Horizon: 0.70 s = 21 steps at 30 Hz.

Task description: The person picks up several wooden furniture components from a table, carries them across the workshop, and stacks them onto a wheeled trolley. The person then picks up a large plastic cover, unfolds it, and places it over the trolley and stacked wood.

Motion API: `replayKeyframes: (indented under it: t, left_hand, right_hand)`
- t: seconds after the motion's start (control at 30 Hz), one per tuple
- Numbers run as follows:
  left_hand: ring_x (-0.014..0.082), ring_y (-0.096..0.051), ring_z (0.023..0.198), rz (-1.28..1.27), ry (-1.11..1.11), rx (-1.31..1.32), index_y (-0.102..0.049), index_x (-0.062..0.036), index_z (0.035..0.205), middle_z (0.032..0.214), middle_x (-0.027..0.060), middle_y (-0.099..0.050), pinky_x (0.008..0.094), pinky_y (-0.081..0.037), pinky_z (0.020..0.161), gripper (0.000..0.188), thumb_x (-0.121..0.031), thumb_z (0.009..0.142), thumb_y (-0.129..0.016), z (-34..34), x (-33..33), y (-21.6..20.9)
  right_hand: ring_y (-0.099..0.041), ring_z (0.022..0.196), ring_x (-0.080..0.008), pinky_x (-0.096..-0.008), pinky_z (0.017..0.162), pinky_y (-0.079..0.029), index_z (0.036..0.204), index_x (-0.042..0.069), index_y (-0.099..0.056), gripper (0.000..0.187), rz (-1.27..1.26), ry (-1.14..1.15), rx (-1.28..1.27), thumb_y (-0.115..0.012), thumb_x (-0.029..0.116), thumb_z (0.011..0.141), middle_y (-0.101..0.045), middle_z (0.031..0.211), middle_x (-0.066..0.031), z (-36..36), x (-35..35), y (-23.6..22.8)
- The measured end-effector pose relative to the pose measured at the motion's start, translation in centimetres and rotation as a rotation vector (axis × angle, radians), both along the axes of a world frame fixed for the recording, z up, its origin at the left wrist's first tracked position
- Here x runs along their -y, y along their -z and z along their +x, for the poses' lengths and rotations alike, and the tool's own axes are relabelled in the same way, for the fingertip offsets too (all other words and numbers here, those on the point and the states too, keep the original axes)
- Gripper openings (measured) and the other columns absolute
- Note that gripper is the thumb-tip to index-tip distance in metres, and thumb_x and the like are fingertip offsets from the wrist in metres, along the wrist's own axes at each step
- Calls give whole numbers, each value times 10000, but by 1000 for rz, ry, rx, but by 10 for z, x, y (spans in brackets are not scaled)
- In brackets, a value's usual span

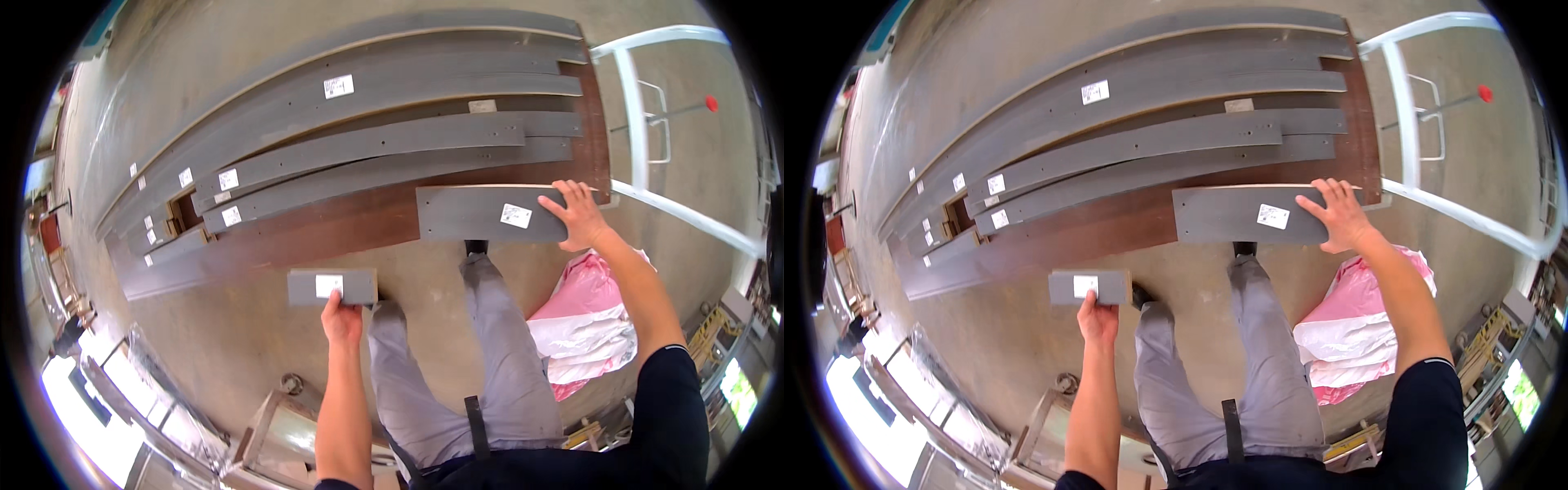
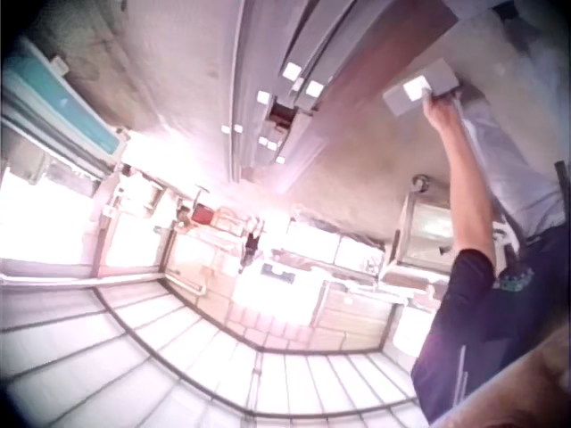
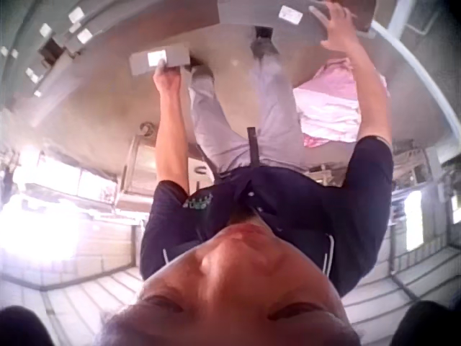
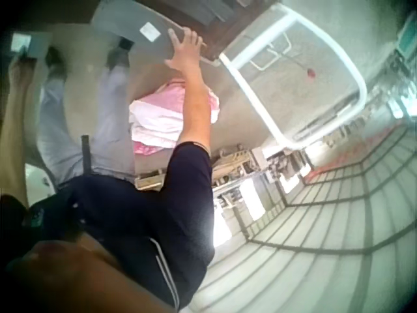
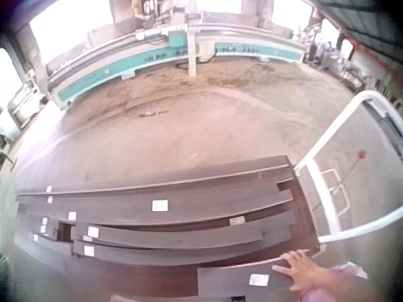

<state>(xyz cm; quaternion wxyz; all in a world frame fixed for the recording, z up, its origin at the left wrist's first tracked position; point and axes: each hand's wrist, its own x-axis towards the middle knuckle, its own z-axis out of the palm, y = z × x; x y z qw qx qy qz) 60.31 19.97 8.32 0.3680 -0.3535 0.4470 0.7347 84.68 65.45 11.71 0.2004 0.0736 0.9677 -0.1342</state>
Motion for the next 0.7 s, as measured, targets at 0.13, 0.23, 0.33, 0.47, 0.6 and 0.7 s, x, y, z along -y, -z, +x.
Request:
replayKeyframes:
  t: [0.13,0.23,0.33,0.47,0.6,0.7]
  left_hand:
    - [190,-548,1005,11,-50,-37,-524,-74,1133,1086,39,-588,345,-440,854,272,-156,875,-538,-18,-52,59]
    - [201,-573,982,35,-82,-81,-535,-79,1110,1073,45,-606,353,-470,837,232,-181,903,-511,-36,-69,94]
    - [200,-574,991,66,-102,-78,-538,-84,1103,1069,34,-610,359,-469,849,236,-187,890,-538,-48,-82,108]
    - [219,-534,1067,145,-118,-57,-518,-98,1142,1130,42,-582,394,-409,941,285,-217,884,-548,-62,-92,115]
    - [223,-511,1093,192,-234,-67,-513,-94,1143,1149,44,-568,399,-387,960,292,-225,884,-549,-68,-75,129]
    - [220,-520,1045,200,-255,-107,-528,-91,1113,1112,40,-576,392,-401,921,261,-232,894,-538,-91,-50,128]
  right_hand:
    - [-267,1243,-373,-517,1031,-199,1333,217,-387,983,-15,-63,25,-794,291,442,-278,1347,-183,5,-26,45]
    - [-224,1310,-374,-577,1061,-151,1376,136,-306,986,106,63,38,-791,353,546,-180,1442,-192,8,-16,57]
    - [-207,1309,-356,-539,1063,-174,1384,131,-276,974,52,382,-102,-782,348,580,-183,1432,-185,38,15,63]
    - [-527,1020,-284,-415,887,-433,1231,23,-414,641,-545,1412,-170,-724,293,740,-501,1158,-168,67,83,106]
    - [-577,917,-249,-370,819,-476,1114,7,-481,519,-1318,2179,-83,-694,353,791,-550,1038,-156,7,111,111]
    - [-567,862,-260,-369,816,-477,1087,26,-490,519,-1420,2219,-173,-682,406,789,-544,988,-149,1,108,150]
